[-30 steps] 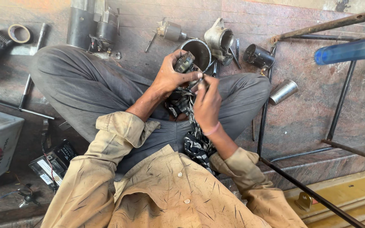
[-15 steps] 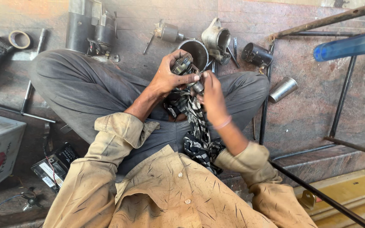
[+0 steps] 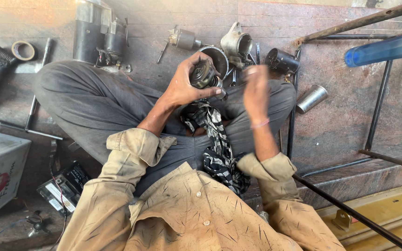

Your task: The person sits on the workshop floor and repairs a starter motor, handling its drive gear, housing and solenoid. They fit parts together by hand, use a spanner on the housing, and turn the assembly over while aligning components.

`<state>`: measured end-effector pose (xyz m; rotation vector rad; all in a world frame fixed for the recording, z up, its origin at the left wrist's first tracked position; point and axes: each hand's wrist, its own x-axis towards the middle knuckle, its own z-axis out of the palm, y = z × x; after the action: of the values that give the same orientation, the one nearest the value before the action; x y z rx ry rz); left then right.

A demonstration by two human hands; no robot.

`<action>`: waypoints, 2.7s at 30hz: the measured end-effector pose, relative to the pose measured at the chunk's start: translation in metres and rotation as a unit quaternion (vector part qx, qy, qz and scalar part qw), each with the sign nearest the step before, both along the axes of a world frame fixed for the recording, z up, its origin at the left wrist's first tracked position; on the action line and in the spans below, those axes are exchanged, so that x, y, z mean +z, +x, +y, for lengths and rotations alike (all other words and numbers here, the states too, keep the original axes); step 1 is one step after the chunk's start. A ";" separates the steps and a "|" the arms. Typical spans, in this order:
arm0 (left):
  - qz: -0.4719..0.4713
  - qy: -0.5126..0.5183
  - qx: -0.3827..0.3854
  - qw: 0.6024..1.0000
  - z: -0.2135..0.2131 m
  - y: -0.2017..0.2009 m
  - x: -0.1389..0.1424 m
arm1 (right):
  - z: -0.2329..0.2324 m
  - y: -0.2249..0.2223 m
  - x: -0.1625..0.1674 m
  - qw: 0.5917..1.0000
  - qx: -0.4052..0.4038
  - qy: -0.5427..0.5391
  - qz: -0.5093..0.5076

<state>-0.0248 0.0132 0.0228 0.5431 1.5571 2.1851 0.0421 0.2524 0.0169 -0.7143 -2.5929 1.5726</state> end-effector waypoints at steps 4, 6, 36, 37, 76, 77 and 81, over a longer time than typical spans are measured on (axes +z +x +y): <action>0.060 -0.089 0.031 0.994 -0.002 0.002 0.009 | 0.044 -0.005 0.012 0.935 0.057 0.337 0.096; 0.079 -0.109 0.033 0.990 -0.001 0.002 0.010 | 0.049 0.001 0.015 0.884 0.079 0.444 0.124; 0.189 -0.198 0.001 0.962 -0.002 0.009 0.025 | -0.099 0.033 0.073 0.970 0.007 0.081 0.229; 0.181 -0.204 -0.001 0.962 -0.002 0.010 0.024 | -0.099 0.035 0.075 0.963 0.024 0.112 0.244; 0.199 -0.286 0.022 0.937 0.005 0.014 -0.013 | -0.113 0.045 0.036 0.942 0.139 0.294 0.088; 0.199 -0.288 0.022 0.936 0.005 0.014 -0.014 | -0.114 0.046 0.036 0.942 0.141 0.291 0.091; 0.190 -0.296 0.016 0.936 0.006 0.013 -0.014 | -0.113 0.052 0.039 0.944 0.145 0.282 0.089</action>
<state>-0.0119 0.0194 0.0083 0.7634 2.3114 1.5513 0.0936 0.1396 0.0554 -0.1413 -2.8756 0.7900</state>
